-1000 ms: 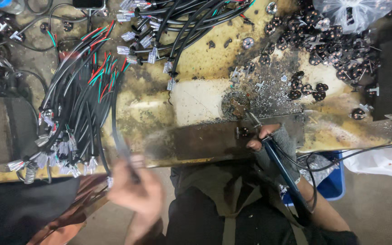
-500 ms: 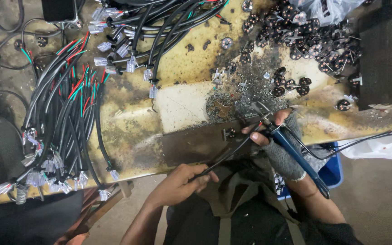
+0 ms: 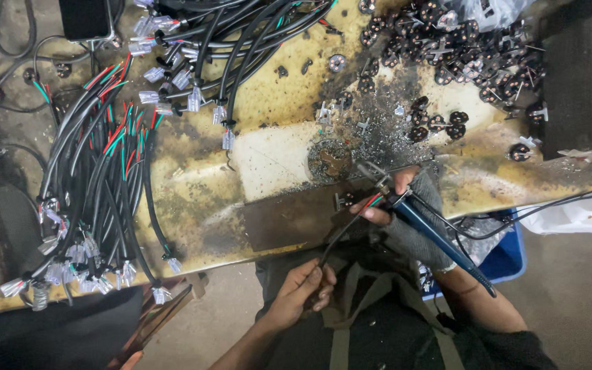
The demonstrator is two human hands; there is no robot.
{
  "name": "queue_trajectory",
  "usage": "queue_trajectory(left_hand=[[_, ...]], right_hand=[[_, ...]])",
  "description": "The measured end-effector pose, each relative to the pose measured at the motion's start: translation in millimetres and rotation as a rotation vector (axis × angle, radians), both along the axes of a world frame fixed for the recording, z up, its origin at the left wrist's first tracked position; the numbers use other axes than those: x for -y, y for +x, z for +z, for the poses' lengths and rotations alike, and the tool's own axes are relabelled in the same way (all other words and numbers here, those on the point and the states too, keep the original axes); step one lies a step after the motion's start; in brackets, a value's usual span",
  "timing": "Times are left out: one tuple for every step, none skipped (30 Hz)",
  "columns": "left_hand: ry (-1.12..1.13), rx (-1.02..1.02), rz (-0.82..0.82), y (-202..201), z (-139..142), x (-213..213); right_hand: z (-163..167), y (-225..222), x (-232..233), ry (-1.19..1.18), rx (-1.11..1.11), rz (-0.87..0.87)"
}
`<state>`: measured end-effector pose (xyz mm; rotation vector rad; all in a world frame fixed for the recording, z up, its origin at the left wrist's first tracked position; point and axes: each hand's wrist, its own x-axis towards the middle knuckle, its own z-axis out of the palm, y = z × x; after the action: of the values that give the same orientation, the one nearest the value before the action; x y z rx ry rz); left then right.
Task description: The person uses a soldering iron to attach connectors to the ends of multi-colored wires. They repeatedly pick up wires, apply heat to the connection points, and place the finished assemblies on the workbench.
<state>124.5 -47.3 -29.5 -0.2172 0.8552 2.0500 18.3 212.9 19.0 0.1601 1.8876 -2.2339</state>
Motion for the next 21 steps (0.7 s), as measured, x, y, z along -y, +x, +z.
queue_trajectory(left_hand=[[-0.059,0.045,-0.05,-6.9,7.2,5.0],[-0.118,0.089,-0.098,-14.0,17.1,9.2],[-0.228,-0.212,-0.241,-26.6,27.4,19.2],[-0.338,-0.51,-0.382,-42.9,38.4,32.1],[-0.446,-0.809,-0.524,-56.1,51.0,38.5],[-0.596,-0.88,-0.61,-67.6,62.8,38.9],[-0.746,-0.954,-0.694,-78.2,74.6,36.5],[-0.898,-1.022,-0.775,-86.4,85.6,31.4],[-0.896,-1.028,-0.656,-94.2,91.8,18.6],[-0.893,-1.036,-0.538,-100.2,95.2,3.4],[-0.926,-1.03,-0.362,-104.8,96.6,-11.2],[-0.95,-1.016,-0.191,-107.8,96.0,-26.3],[-0.968,-0.997,-0.019,-110.2,94.2,-36.2],[-0.941,-0.964,0.041,-112.4,91.7,-41.2],[-0.915,-0.932,0.094,-114.4,88.3,-44.8],[-0.889,-0.894,0.141,-115.8,85.7,-44.7],[-0.904,-0.898,0.16,-116.5,83.8,-43.7],[-0.924,-0.9,0.179,-117.3,82.3,-41.9],[-0.946,-0.909,0.204,-117.3,82.2,-39.4],[-0.96,-0.933,0.231,-117.5,82.1,-38.2],[-0.973,-0.961,0.261,-118.1,82.2,-37.3]], right_hand=[[-3.4,1.5,-1.4,-0.017,-0.018,-0.016],[-6.9,3.6,-2.2,-0.036,-0.036,-0.03],[-10.7,6.2,-2.5,-0.057,-0.052,-0.042],[-14.9,8.5,-1.7,0.165,-0.106,0.034],[-19.0,10.9,0.1,0.385,-0.16,0.111],[-23.1,12.2,2.2,0.608,-0.22,0.186],[-25.8,13.8,4.4,0.472,-0.162,0.128],[-27.6,15.0,6.5,0.337,-0.103,0.074],[-28.8,14.5,8.4,0.2,-0.044,0.026],[-28.9,13.2,10.3,0.149,-0.082,0.029],[-28.0,11.1,10.6,0.098,-0.115,0.029],[-25.9,9.0,11.3,0.047,-0.141,0.025],[-22.8,7.0,10.1,0.163,-0.148,0.015],[-18.5,5.3,8.0,0.281,-0.159,0.004],[-14.7,3.8,6.1,0.397,-0.167,-0.01],[-11.7,2.5,5.7,0.357,-0.194,-0.02],[-9.4,2.1,6.0,0.314,-0.214,-0.026],[-8.5,2.1,7.3,0.268,-0.235,-0.031],[-8.0,3.4,9.2,0.168,-0.189,-0.059],[-9.3,4.5,11.6,0.068,-0.152,-0.081],[-11.4,6.2,14.2,-0.031,-0.118,-0.103]])
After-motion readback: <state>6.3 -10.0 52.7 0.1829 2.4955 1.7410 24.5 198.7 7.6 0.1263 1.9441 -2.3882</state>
